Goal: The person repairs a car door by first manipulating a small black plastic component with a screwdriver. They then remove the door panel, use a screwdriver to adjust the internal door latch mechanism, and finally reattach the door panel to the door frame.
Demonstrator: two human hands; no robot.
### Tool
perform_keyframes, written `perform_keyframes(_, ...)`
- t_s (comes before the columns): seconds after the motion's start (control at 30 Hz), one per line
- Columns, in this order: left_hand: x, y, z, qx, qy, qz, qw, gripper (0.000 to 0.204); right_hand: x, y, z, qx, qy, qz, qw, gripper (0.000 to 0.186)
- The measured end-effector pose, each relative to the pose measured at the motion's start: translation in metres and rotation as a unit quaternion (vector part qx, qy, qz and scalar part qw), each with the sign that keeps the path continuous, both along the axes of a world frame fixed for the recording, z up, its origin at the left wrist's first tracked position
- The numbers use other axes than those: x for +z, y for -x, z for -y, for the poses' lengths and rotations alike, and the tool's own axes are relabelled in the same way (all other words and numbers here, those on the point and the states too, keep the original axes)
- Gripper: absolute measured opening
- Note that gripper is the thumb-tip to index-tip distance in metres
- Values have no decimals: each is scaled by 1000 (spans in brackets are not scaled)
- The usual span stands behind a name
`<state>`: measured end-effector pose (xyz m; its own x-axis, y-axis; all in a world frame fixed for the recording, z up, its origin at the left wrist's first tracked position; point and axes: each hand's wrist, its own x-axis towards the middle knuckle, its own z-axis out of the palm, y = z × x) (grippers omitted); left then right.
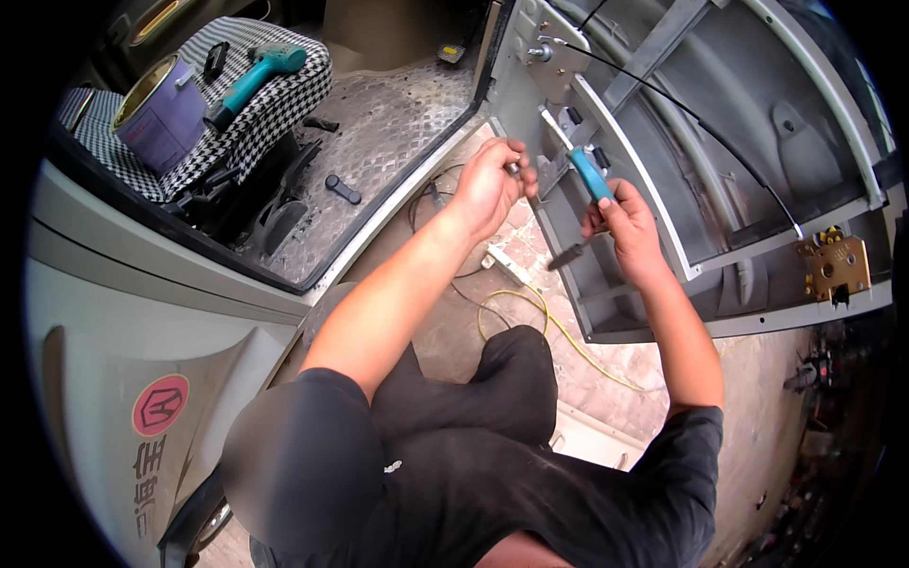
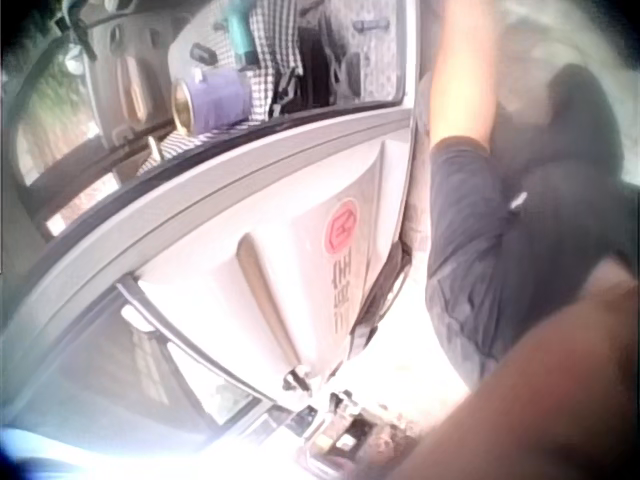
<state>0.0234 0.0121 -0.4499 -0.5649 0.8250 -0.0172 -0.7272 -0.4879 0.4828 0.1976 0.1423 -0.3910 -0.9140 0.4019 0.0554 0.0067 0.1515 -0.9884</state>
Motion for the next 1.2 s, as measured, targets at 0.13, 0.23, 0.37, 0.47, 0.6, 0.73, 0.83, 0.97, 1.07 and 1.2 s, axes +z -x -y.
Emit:
perform_keyframes(0.13,6,16,3,38,-64,-14,997,23,-3,-7,6,-29,-46,-2,999,13)
perform_keyframes(0.23,6,23,5,27,-103,-6,994,25,-6,-8,2,-39,-18,-10,999,14)
perform_keyframes(0.37,9,22,8,1,-104,-6,995,27,-7,-5,2,-43,-52,-4,998,13)
perform_keyframes(0.47,13,22,12,43,6,-115,992,33,-12,-6,-2,-48,-60,-10,997,12)
perform_keyframes(0.6,15,17,19,175,258,-575,756,45,-8,-11,-7,-61,-61,-14,996,12)
perform_keyframes(0.73,20,9,23,204,260,-681,654,48,-5,-12,-7,-59,-107,-4,992,14)
perform_keyframes(0.83,19,11,23,205,268,-717,610,41,-4,-13,-7,-57,-122,4,991,15)
perform_keyframes(0.97,14,11,23,167,309,-783,514,32,3,-11,-5,-9,-292,14,956,15)
perform_keyframes(1.07,12,10,26,113,330,-795,496,29,15,-11,2,19,-309,67,949,15)
perform_keyframes(1.2,12,11,34,130,248,-753,596,29,7,-13,-10,64,-280,53,956,17)
